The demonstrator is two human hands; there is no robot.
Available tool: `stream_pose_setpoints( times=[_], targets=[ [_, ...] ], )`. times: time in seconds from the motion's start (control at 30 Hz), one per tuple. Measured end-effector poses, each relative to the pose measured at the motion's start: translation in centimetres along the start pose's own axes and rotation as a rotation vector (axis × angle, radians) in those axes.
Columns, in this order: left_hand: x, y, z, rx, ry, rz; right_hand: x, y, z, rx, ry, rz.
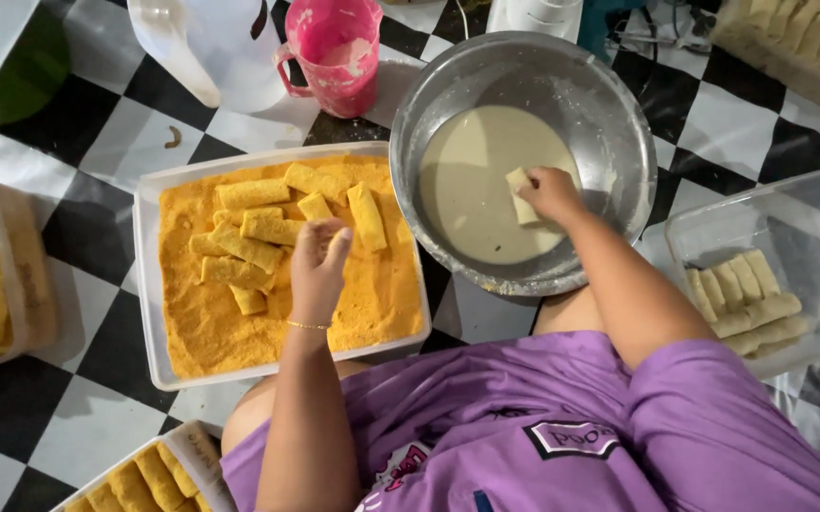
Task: Coating cylindrical food rolls by dipping them in batter and then rolling them in breadcrumbs.
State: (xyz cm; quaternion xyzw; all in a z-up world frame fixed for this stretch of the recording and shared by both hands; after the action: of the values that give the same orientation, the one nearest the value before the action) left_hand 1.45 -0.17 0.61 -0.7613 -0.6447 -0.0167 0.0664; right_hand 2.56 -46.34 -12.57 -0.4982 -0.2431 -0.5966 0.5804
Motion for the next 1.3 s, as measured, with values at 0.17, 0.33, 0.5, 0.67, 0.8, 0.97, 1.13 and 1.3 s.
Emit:
stream_pose_setpoints(
  times=[0.17,0.33,0.5,0.67,0.8,0.97,1.13,1.3],
  targets=[
    [-0.9,-1.3,1.2,0.036,0.549,0.367,4.9,-3.9,6.7,-0.258,1.181,0.163],
    [-1.7,-1.0,6.6,0.103,0.939,0.412,6.9,-4.8,8.4,-0.334,1.515,0.239],
    [-0.5,-1.6,6.0,0.622,1.121,0.449,8.5,-7.5,11.0,-0.274,1.350,0.277],
    [0.0,-1.3,5.8,0.632,1.096,0.474,9.1,-7.3,11.5,-0.203,1.322,0.134],
    [0.2,-0.6,9.0,0.661,1.054,0.498,10.6,-9.1,14.6,-0.070,1.116,0.061],
    [0.7,-0.7,7.3,0.559,0.782,0.490,11.6,-14.6,23.2,0.190,0.823,0.420],
    [0.2,-2.4,1.7,0.596,0.399,0.326,2.3,-13.5,25.1,0.679,0.243,0.281],
    [-2.0,-3.6,2.9,0.277,0.294,0.433,5.6,-13.9,24.5,0.616,0.247,0.189]
  ],
)
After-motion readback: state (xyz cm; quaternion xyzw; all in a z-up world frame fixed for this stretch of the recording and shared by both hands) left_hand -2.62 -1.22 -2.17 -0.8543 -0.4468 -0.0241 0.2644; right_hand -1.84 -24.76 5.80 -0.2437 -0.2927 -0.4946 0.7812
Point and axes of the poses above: each hand's wrist, its own y-axis towards the middle knuckle, its own x-axis out of the back of the hand, z = x × y, the point moved 1 cm from there along y, towards the middle knuckle, and after that the axes turned 8 degrees about z, right-handed, at the moved point
